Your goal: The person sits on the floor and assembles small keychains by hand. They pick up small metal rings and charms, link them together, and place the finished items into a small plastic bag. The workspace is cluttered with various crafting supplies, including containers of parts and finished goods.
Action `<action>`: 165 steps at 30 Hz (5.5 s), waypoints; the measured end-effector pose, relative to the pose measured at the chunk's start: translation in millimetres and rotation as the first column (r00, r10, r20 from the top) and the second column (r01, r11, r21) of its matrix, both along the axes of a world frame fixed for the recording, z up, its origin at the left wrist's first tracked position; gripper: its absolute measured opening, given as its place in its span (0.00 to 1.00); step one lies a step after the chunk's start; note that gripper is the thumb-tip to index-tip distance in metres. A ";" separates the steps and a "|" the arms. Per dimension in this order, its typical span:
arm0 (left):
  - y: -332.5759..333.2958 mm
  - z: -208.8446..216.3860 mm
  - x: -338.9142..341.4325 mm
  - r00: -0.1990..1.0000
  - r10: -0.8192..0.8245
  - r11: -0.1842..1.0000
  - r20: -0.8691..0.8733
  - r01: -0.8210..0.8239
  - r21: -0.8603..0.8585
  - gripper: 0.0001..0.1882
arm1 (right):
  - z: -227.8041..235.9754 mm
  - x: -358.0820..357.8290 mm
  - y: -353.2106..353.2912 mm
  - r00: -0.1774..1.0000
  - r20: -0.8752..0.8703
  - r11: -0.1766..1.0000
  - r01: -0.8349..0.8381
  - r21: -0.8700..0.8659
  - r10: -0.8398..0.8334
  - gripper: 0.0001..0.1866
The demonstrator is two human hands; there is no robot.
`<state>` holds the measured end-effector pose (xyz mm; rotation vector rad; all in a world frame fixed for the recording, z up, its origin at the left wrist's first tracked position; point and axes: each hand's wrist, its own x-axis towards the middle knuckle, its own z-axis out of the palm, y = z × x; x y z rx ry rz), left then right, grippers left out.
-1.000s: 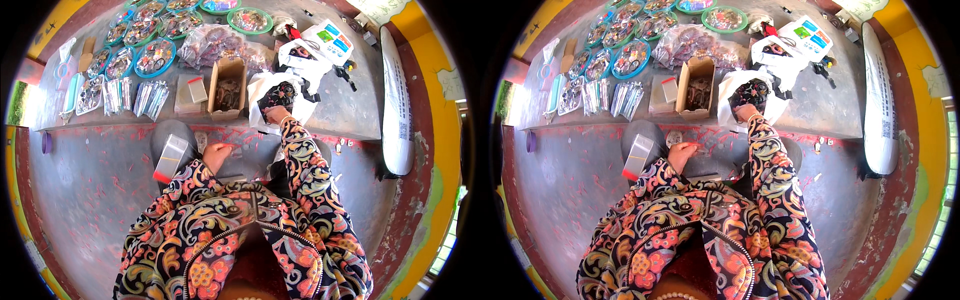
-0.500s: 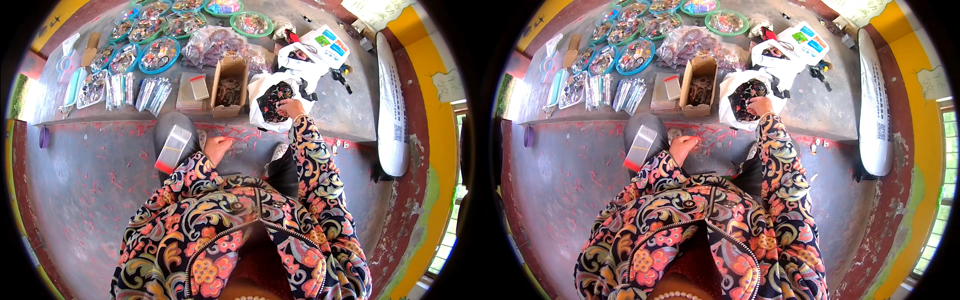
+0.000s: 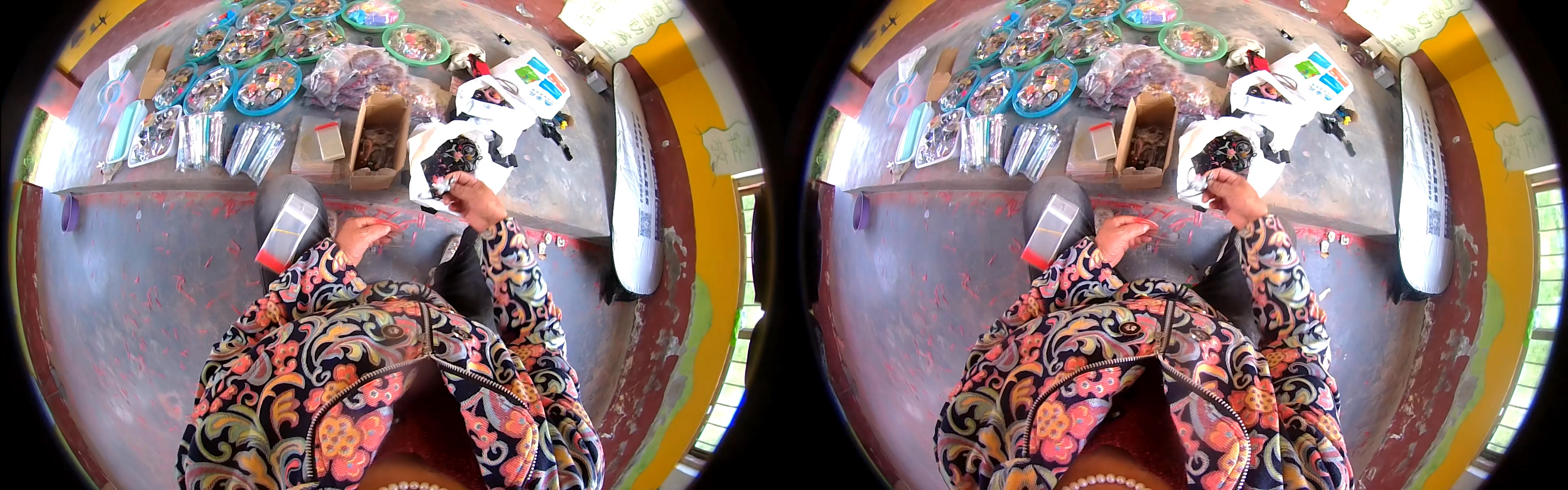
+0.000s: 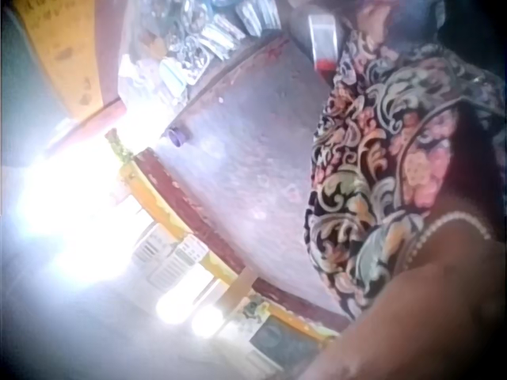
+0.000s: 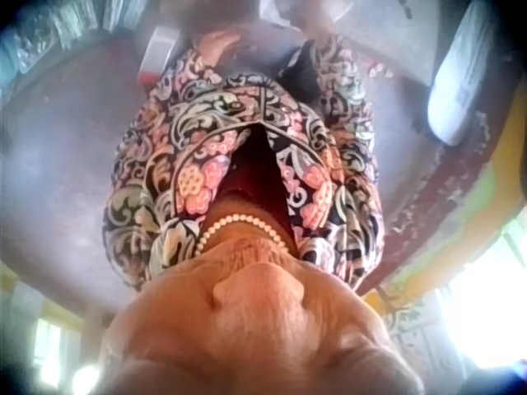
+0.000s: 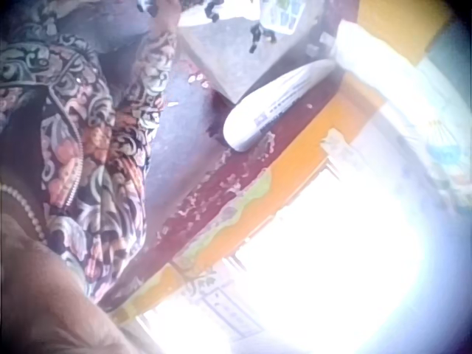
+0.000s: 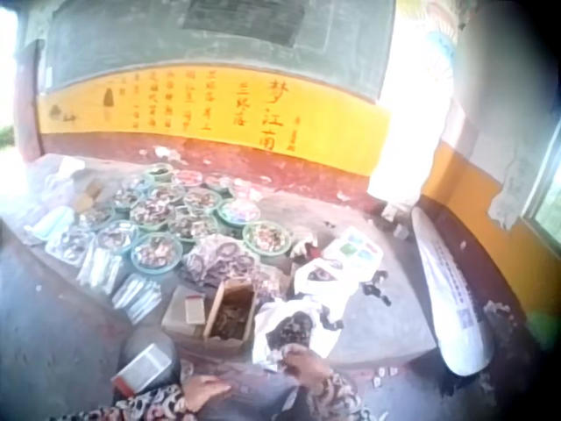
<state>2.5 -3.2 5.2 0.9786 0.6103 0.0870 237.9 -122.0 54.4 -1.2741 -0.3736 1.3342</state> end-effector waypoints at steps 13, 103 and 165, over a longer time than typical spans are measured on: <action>6.6 12.6 -5.2 0.975 0.056 0.983 0.215 -0.016 -0.183 0.09 | -28.9 -65.7 -5.4 0.989 -0.102 0.956 -0.077 0.283 0.110 0.05; 5.5 5.5 -3.2 0.973 -0.013 0.918 0.232 0.104 -0.383 0.09 | -41.7 -72.7 -3.3 0.979 0.084 0.975 -0.193 0.106 0.185 0.06; -4.3 -34.0 -0.1 0.978 -0.172 0.980 -0.121 0.182 0.080 0.12 | -38.5 -98.1 1.8 0.529 0.811 0.944 -0.319 -0.081 0.249 0.08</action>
